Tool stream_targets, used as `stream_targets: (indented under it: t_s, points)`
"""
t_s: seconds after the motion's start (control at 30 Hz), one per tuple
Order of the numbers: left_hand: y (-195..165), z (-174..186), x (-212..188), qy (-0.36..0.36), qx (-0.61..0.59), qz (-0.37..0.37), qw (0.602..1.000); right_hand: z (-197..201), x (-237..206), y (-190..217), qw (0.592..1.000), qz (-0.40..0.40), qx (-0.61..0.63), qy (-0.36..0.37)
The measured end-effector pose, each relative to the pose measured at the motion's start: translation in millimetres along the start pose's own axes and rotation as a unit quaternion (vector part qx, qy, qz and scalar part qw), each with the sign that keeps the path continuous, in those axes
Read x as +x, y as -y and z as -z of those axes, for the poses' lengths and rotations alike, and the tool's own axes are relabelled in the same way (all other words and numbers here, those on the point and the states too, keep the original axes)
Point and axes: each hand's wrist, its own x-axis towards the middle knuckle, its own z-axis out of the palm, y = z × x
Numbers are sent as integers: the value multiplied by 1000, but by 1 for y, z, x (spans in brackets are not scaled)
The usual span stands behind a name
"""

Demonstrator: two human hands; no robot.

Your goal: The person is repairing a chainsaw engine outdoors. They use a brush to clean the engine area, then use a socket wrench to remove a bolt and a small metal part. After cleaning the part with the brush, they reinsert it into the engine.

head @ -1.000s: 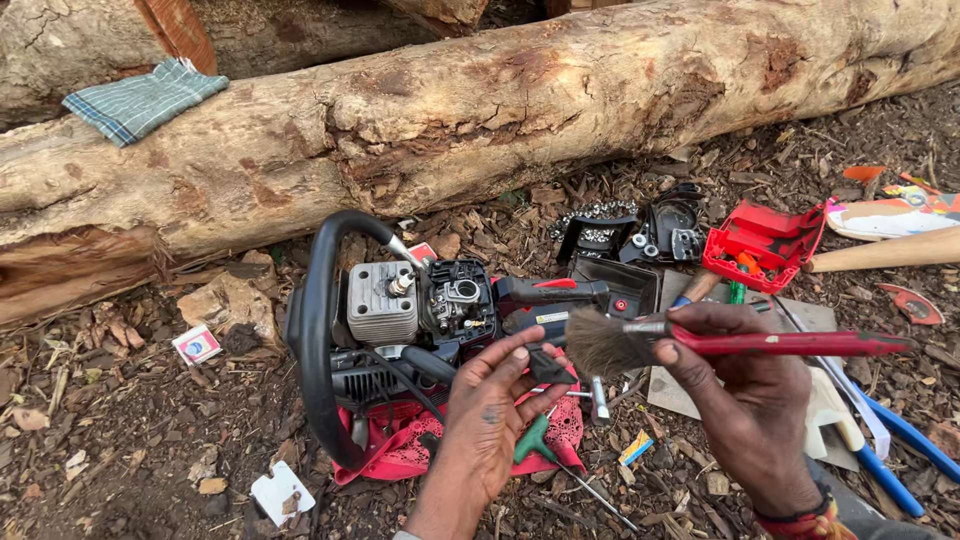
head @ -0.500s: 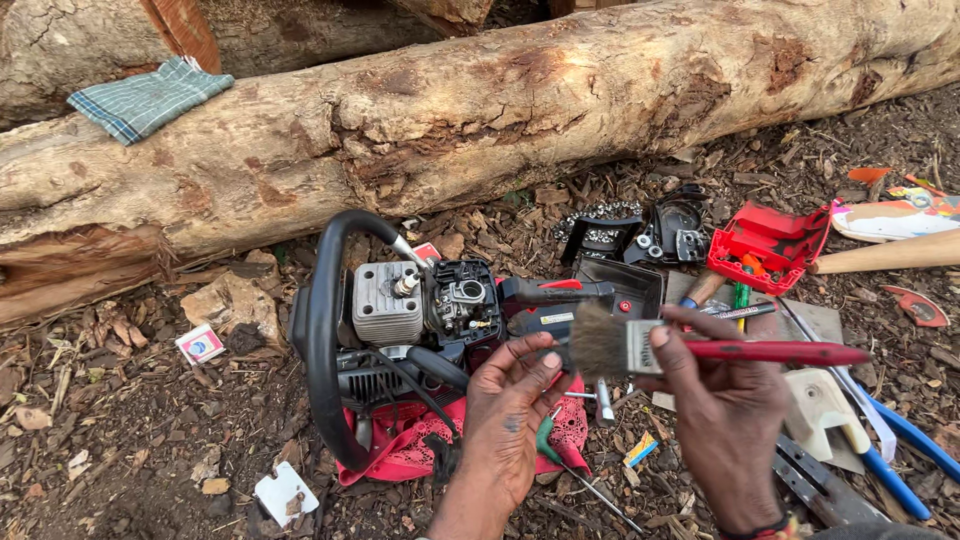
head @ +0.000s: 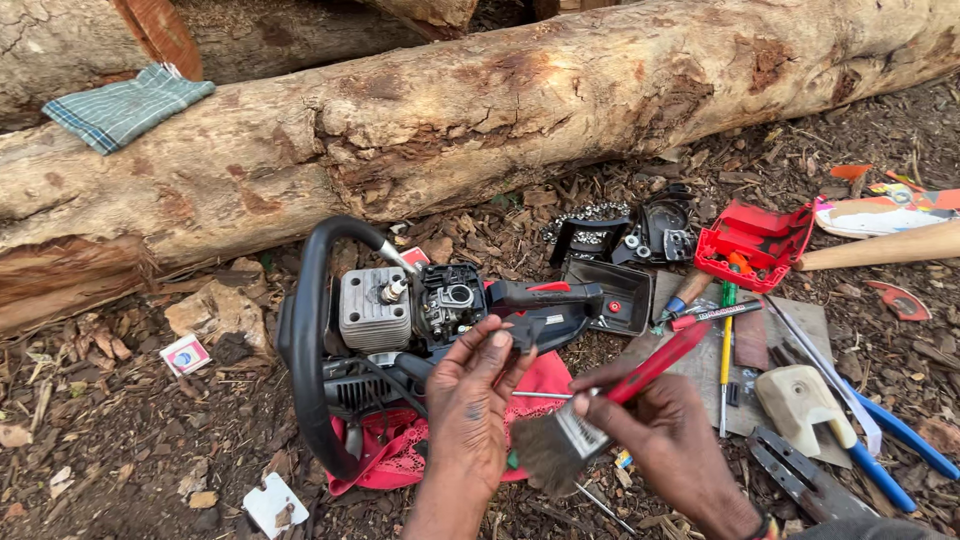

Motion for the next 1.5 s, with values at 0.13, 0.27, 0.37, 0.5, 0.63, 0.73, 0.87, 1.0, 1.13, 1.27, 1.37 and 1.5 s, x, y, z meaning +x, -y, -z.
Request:
stream_targets:
  t_s: [0.13, 0.27, 0.37, 0.5, 0.63, 0.73, 0.87, 1.0, 1.13, 1.27, 1.37, 1.5]
  points:
    - [-4, 6, -8, 5, 51, 49, 997, 12, 4, 2, 991, 89, -31, -97]
    - [6, -1, -12, 100, 114, 78, 985, 21, 10, 4, 983, 89, -11, -162]
    - [18, -7, -21, 151, 164, 98, 970, 32, 19, 11, 970, 114, 25, -214]
    - [25, -8, -30, 103, 149, 133, 975, 38, 17, 15, 941, 200, 54, -267]
    - [15, -4, -19, 74, 88, 49, 992, 21, 5, 6, 963, 190, -48, -182]
    - [6, 1, -16, -5, 103, 48, 994, 16, 5, 2, 987, 129, -27, -95]
    - [0, -1, -13, -26, 52, 14, 998, 34, 2, 5, 994, 108, -33, 1]
    - [6, -2, -9, -18, 73, 34, 997, 40, 0, -1, 983, 181, -17, -1]
    - [16, 4, -12, -12, 87, 72, 994, 32, 10, -6, 983, 159, -37, -82]
    - [16, 4, -9, -8, 46, 85, 995, 24, 13, -1, 973, 170, -54, -143]
    - [10, 2, -10, 2, -15, 119, 993, 24, 12, 9, 960, 181, -40, -210]
    - [6, -2, -13, 14, -54, 130, 990, 30, 4, 16, 946, 239, 16, -217]
